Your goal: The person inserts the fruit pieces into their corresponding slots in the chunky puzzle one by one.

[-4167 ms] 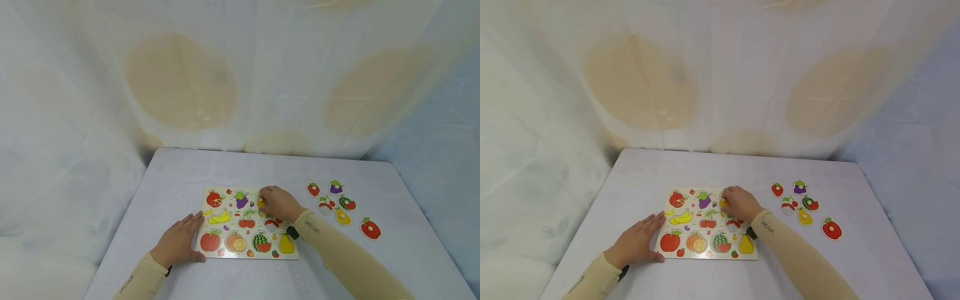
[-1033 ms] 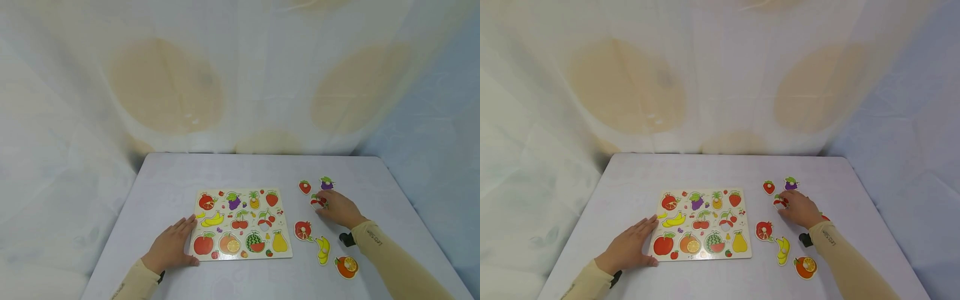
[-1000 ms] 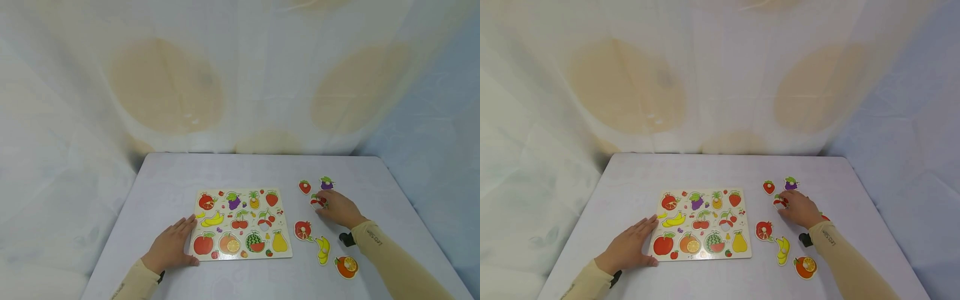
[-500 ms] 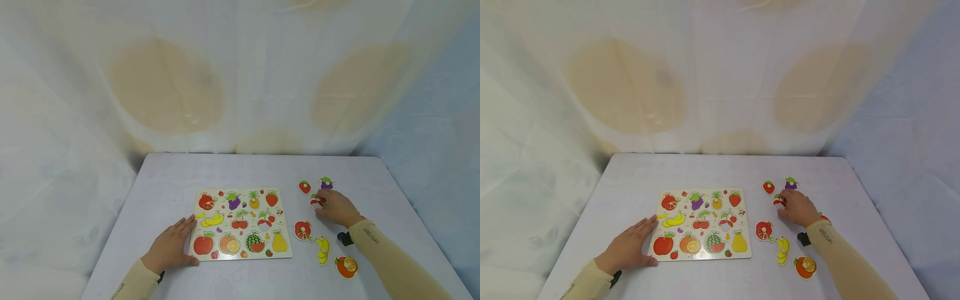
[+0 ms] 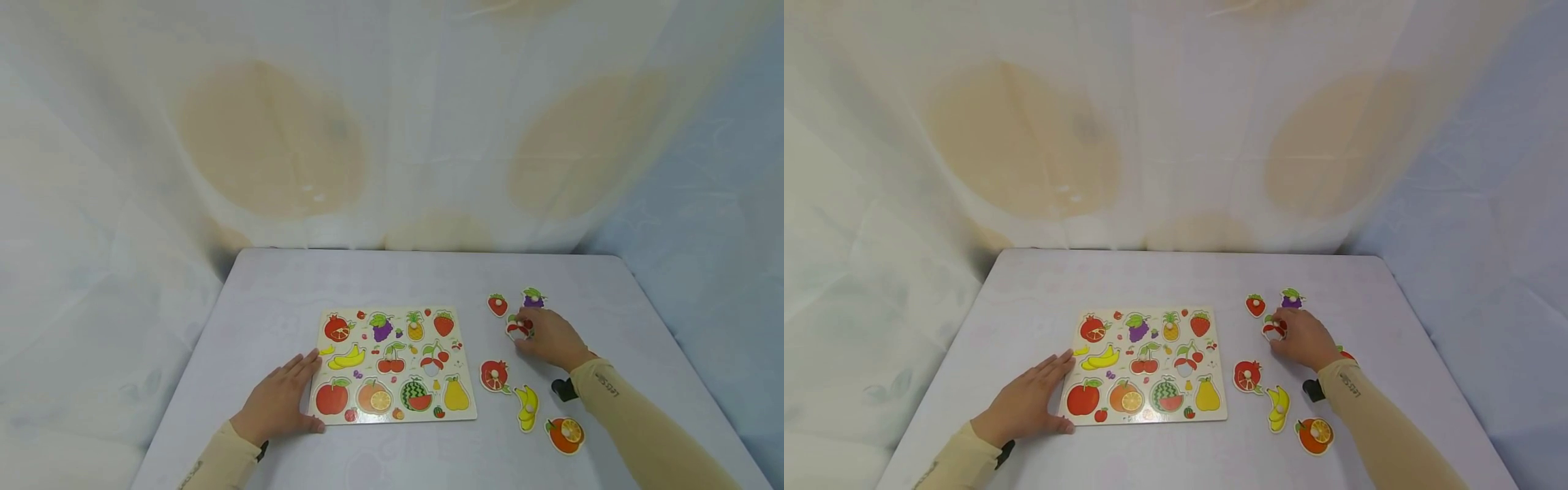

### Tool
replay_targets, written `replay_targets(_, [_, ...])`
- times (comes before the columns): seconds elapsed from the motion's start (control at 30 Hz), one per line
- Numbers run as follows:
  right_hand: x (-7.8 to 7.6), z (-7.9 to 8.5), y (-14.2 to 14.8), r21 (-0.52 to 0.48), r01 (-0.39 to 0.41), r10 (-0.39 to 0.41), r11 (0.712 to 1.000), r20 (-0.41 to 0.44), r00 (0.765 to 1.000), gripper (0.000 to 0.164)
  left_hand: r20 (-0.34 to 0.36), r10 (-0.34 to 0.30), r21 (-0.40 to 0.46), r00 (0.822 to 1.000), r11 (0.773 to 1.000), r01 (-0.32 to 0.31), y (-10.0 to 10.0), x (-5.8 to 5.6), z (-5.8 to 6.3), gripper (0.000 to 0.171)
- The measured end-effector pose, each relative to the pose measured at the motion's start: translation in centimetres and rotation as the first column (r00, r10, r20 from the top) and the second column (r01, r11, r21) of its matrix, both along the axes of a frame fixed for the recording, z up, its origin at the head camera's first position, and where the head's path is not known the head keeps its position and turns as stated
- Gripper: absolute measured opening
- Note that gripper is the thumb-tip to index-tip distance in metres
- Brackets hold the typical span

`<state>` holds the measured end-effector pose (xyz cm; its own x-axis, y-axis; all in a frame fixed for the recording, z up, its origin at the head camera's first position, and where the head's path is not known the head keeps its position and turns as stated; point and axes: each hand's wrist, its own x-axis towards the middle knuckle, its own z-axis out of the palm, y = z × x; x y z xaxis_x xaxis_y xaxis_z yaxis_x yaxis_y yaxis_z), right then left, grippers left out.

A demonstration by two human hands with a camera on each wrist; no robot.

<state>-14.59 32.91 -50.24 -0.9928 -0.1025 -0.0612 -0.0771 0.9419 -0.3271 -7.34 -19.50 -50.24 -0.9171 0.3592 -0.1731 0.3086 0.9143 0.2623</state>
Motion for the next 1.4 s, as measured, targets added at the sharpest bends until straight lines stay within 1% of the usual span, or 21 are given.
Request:
replay_targets(0.17, [-0.1, 0.1, 0.0, -0.014, -0.001, 0.001, 1.0, 0.005, 1.0, 0.057, -0.001, 0.0, -0.007, 1.0, 1.0, 0.0, -0.1, 0.0, -0.1, 0.116])
replay_targets(0.43, [-0.1, 0.4, -0.5, -0.034, 0.007, -0.006, 0.999, 0.033, 0.999, 0.056, 0.001, 0.0, -0.003, 1.0, 1.0, 0.0, 0.0, 0.0, 0.1, 0.115])
replay_targets(0.77, [0.0, 0.2, -0.5, -0.029, -0.013, 0.013, 0.999, -0.016, 1.0, 0.053, 0.002, -0.003, 0.004, 1.0, 1.0, 0.003, 0.1, 0.1, 0.3, 0.115])
replay_targets(1.0, [0.0, 0.4, -0.7, -0.031, -0.006, 0.007, 0.999, 0.016, 1.0, 0.052, -0.012, -0.009, -0.004, 1.0, 1.0, 0.009, 0.1, 0.0, 0.1, 0.116])
replay_targets(1.4, [-0.1, 1.1, -1.3, -0.023, -0.005, 0.005, 1.0, 0.034, 0.999, 0.052, -0.021, -0.016, -0.001, 1.0, 1.0, 0.016, 0.0, 0.0, 0.2, 0.115])
